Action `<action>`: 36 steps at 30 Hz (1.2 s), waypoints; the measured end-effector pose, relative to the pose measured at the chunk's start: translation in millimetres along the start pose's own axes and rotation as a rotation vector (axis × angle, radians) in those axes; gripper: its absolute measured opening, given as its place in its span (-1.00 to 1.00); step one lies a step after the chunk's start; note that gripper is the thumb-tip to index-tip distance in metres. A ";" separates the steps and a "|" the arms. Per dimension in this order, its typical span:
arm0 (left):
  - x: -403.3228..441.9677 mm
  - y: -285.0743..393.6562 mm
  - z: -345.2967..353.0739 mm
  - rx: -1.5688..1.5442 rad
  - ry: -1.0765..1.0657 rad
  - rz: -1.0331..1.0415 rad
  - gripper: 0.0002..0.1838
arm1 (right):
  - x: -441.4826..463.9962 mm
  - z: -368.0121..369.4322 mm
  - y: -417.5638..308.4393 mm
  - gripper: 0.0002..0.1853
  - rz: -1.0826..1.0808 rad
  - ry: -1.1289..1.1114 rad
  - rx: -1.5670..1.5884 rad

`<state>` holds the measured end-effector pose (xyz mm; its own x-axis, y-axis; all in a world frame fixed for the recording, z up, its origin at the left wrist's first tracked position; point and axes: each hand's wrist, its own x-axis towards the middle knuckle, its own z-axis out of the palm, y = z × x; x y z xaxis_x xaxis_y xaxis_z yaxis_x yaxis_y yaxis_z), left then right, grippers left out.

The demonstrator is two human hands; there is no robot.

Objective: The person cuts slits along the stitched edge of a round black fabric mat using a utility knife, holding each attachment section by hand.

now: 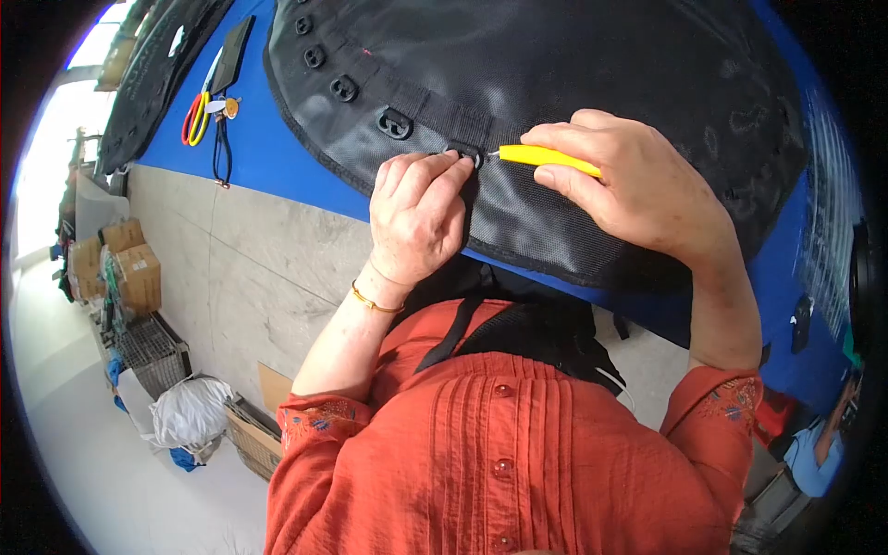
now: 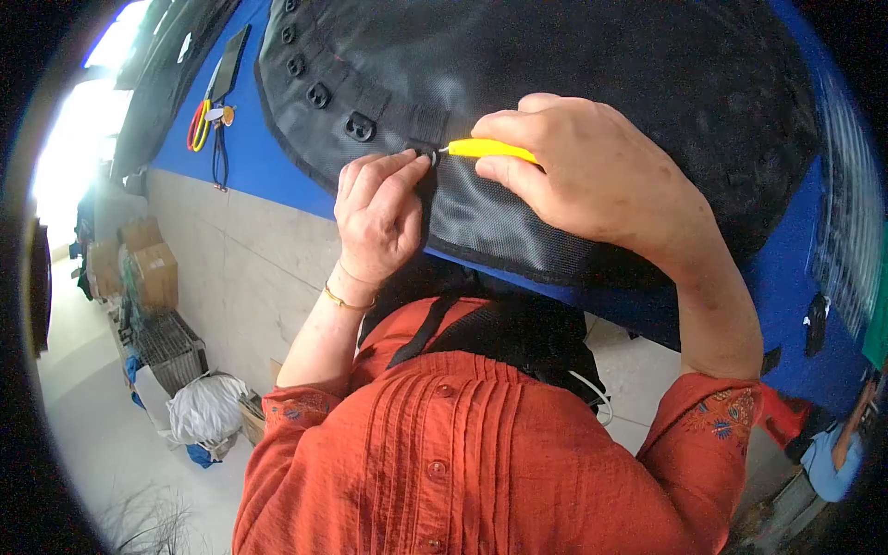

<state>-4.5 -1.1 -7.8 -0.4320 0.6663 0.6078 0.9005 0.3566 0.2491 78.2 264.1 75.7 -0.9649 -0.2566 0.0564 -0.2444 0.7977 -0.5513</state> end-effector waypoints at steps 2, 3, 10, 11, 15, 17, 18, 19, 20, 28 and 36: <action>-0.2 0.3 -0.5 -0.005 0.000 -0.005 -0.56 | 0.3 2.8 1.2 -0.65 -0.041 0.060 -0.024; -0.2 0.2 -0.3 -0.005 0.002 -0.003 -0.56 | 0.8 2.6 1.4 -0.65 -0.042 0.059 -0.024; -1.7 -2.1 1.5 0.001 0.001 0.001 -0.56 | 2.6 3.8 5.0 -0.67 -0.144 0.152 -0.157; -1.7 -1.3 2.5 0.002 0.001 0.003 -0.56 | 1.5 4.7 7.1 -0.61 -0.166 0.183 -0.167; -1.6 -1.7 2.7 -0.006 0.004 0.007 -0.56 | 2.4 6.7 8.6 -0.60 -0.158 0.162 -0.154; -1.1 -1.2 1.7 -0.010 0.002 0.004 -0.56 | 2.5 7.9 8.8 -0.59 -0.167 0.157 -0.162; -0.7 -0.5 1.4 -0.011 0.002 0.004 -0.56 | 2.6 7.8 8.7 -0.59 -0.166 0.155 -0.162; -0.5 -0.3 1.3 -0.011 0.002 0.005 -0.56 | 2.7 7.8 8.6 -0.59 -0.176 0.164 -0.177; -0.5 -0.3 1.6 -0.011 0.003 0.004 -0.56 | 2.9 7.8 8.5 -0.59 -0.187 0.172 -0.193; -1.4 -1.6 3.2 -0.007 0.021 0.005 -0.56 | 4.6 6.5 8.2 -0.61 -0.205 0.178 -0.207; 1.0 4.0 0.8 -0.011 0.016 -0.017 -0.57 | 2.6 4.8 5.4 -0.69 -0.170 0.179 -0.222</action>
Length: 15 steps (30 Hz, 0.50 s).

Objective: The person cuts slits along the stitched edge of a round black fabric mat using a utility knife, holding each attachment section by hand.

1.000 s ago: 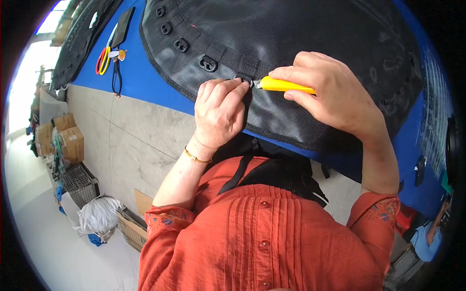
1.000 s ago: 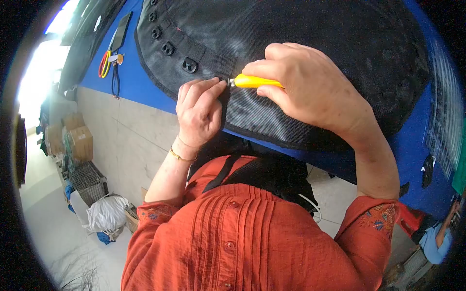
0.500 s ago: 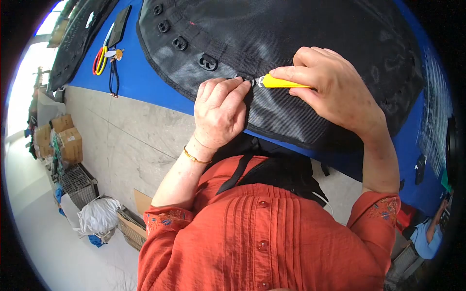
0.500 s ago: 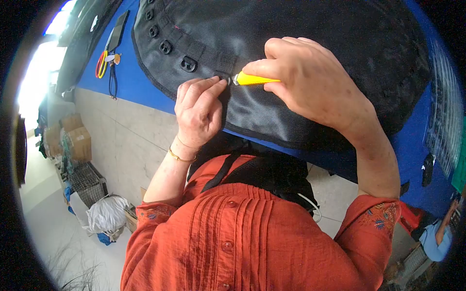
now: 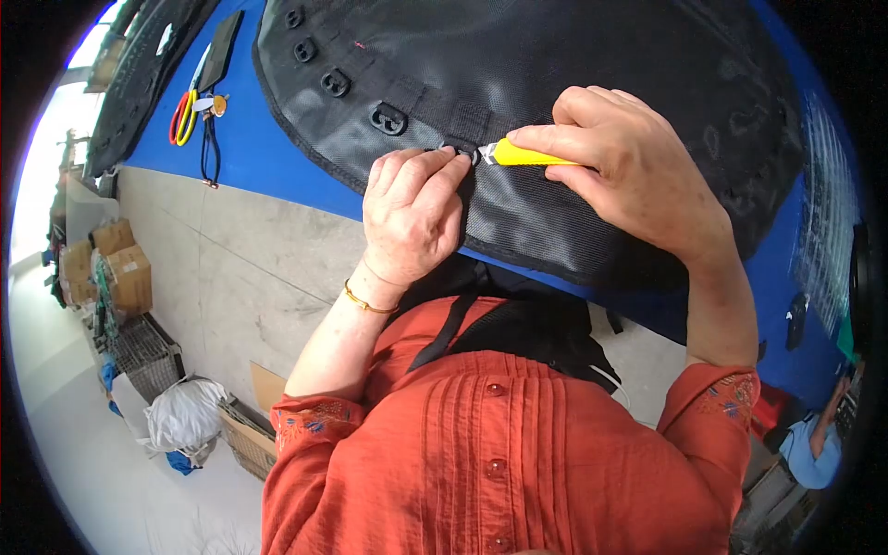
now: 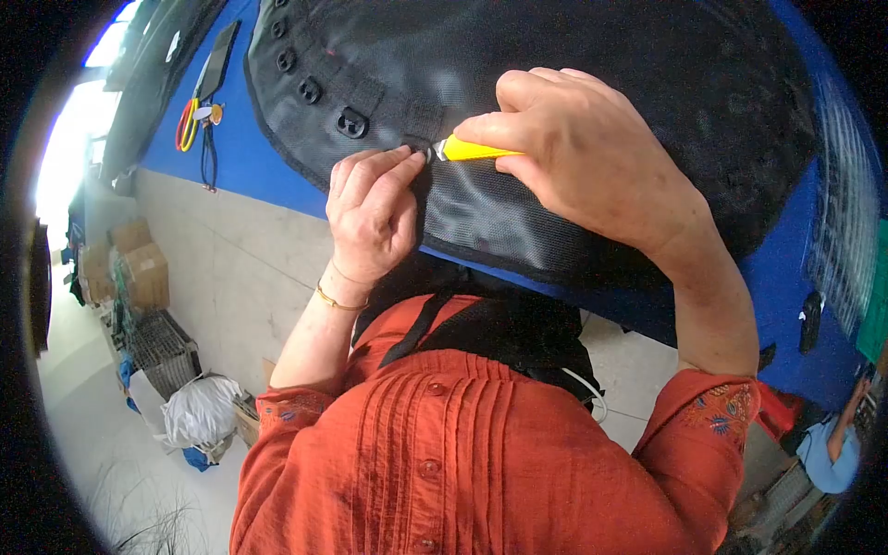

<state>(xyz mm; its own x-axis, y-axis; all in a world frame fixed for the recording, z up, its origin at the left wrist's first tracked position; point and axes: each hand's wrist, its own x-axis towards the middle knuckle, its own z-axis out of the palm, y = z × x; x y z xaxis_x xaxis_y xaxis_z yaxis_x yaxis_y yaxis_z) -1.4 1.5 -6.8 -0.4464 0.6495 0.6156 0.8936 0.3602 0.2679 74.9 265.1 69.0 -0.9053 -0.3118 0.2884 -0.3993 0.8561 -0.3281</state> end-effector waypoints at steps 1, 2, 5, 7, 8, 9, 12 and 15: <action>0.9 1.3 -0.5 -0.007 -0.004 -0.020 -0.59 | 0.3 1.2 0.2 -0.69 0.000 -0.004 0.004; 0.9 1.1 -0.4 -0.008 -0.004 -0.018 -0.59 | 0.1 2.1 0.1 -0.70 -0.002 -0.008 0.010; 0.4 0.2 -1.4 -0.008 -0.012 -0.019 -0.58 | 0.2 2.7 -0.6 -0.70 -0.005 -0.001 -0.006; 0.3 -0.3 -1.5 -0.010 -0.012 -0.023 -0.58 | 1.5 0.0 -1.9 -0.69 -0.001 -0.012 -0.010; 0.0 -0.7 -1.3 -0.010 -0.011 -0.023 -0.58 | 1.9 -0.9 -2.4 -0.69 0.004 -0.023 -0.014; -0.3 -1.2 -0.8 -0.009 -0.009 -0.022 -0.58 | 2.1 -0.5 -2.2 -0.69 0.003 -0.022 -0.014; -0.9 -1.1 -0.7 -0.010 -0.012 -0.022 -0.57 | 0.7 1.0 -1.2 -0.69 -0.005 -0.006 -0.008; -0.7 -3.4 -1.3 -0.009 -0.016 -0.022 -0.57 | 2.6 2.6 -0.7 -0.69 -0.005 -0.004 -0.007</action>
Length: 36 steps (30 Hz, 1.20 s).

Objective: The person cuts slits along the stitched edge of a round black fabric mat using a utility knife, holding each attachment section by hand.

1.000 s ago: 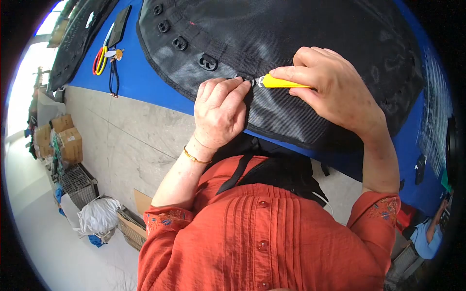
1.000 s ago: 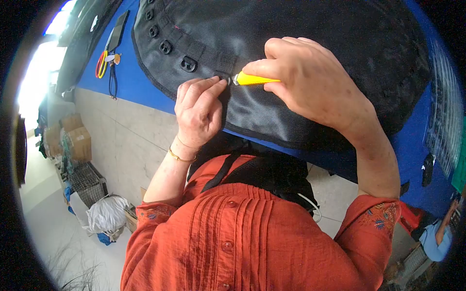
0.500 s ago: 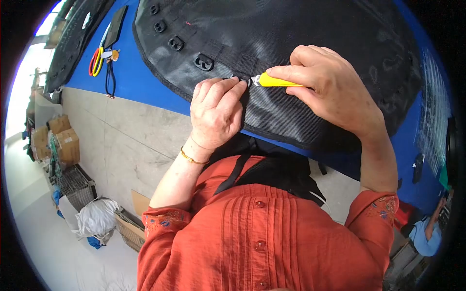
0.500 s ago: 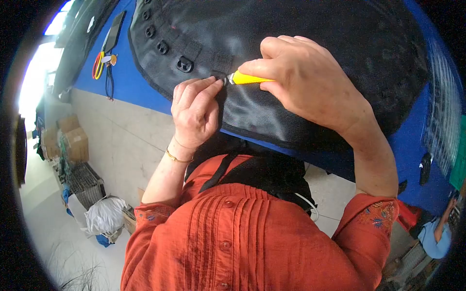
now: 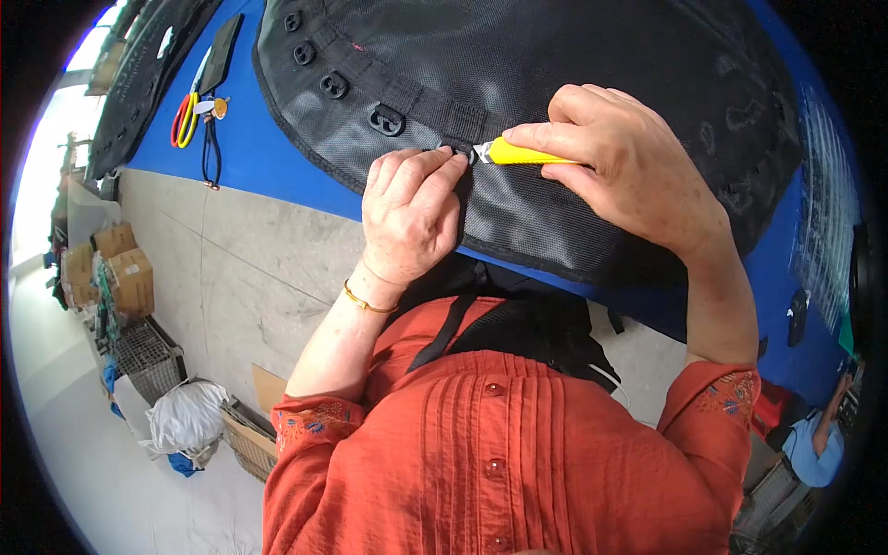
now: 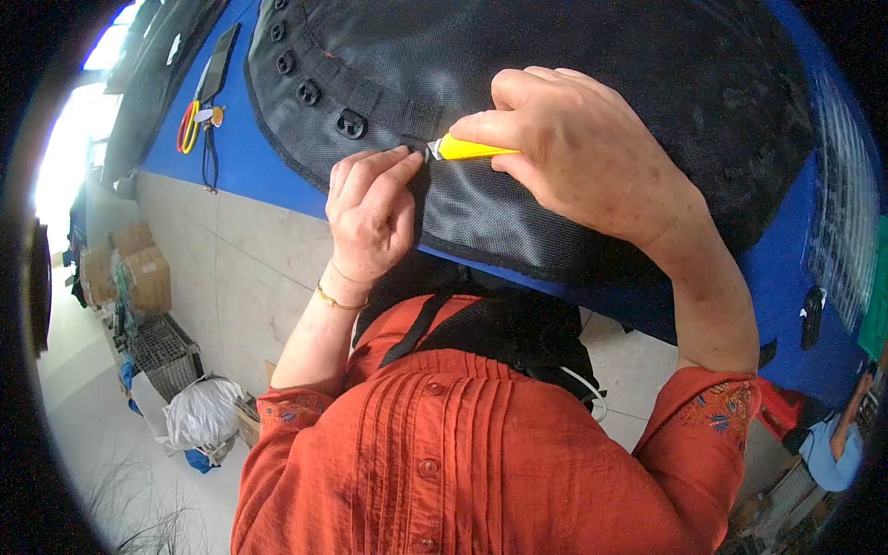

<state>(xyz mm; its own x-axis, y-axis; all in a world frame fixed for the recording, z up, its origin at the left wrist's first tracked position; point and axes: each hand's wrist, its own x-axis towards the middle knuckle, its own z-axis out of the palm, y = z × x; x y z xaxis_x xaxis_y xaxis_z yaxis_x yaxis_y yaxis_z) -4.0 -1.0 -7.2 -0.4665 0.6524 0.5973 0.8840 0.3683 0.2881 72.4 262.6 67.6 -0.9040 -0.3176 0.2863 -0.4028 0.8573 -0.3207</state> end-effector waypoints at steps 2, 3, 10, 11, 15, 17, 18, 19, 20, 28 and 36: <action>0.2 2.6 0.1 0.002 0.001 0.005 -0.57 | -2.9 -2.5 0.1 -0.69 -0.001 -0.012 -0.006; 0.2 2.6 0.1 0.001 0.001 0.004 -0.57 | -3.0 -2.3 0.3 -0.69 -0.001 -0.012 -0.006; 0.2 3.3 -0.1 0.003 -0.004 -0.001 -0.57 | -2.8 0.8 2.6 -0.58 -0.015 -0.007 0.042; 0.3 3.4 -0.2 0.003 -0.004 -0.001 -0.57 | -2.8 0.7 2.8 -0.58 -0.014 -0.006 0.043; 0.3 2.6 -0.6 0.004 -0.006 0.000 -0.57 | -2.8 1.3 3.1 -0.57 -0.025 -0.013 0.029; 0.5 3.3 -0.1 0.005 -0.007 0.002 -0.56 | -3.7 1.4 3.3 -0.57 -0.019 -0.005 0.037; 0.7 3.2 -0.1 0.004 -0.006 0.004 -0.56 | -4.0 1.2 3.1 -0.57 -0.019 -0.005 0.036; 0.6 1.8 -0.7 0.002 -0.005 0.005 -0.56 | -2.9 1.5 2.5 -0.63 -0.012 -0.012 0.022; 0.4 1.0 -0.9 0.003 -0.005 0.005 -0.56 | -2.2 1.6 2.1 -0.69 -0.005 -0.018 0.008; 0.3 3.8 0.1 0.004 -0.002 0.006 -0.56 | -4.0 0.1 3.5 -0.56 -0.020 -0.011 0.039; -0.1 2.2 0.2 0.004 -0.005 0.002 -0.57 | -3.2 1.6 4.5 -0.56 -0.016 -0.011 0.040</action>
<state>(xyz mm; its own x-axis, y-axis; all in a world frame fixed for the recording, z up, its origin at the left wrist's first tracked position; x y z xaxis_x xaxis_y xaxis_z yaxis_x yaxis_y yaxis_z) -2.0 -0.2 -6.7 -0.4648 0.6562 0.5945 0.8848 0.3695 0.2839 73.2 266.8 63.8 -0.8986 -0.3361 0.2820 -0.4228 0.8351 -0.3519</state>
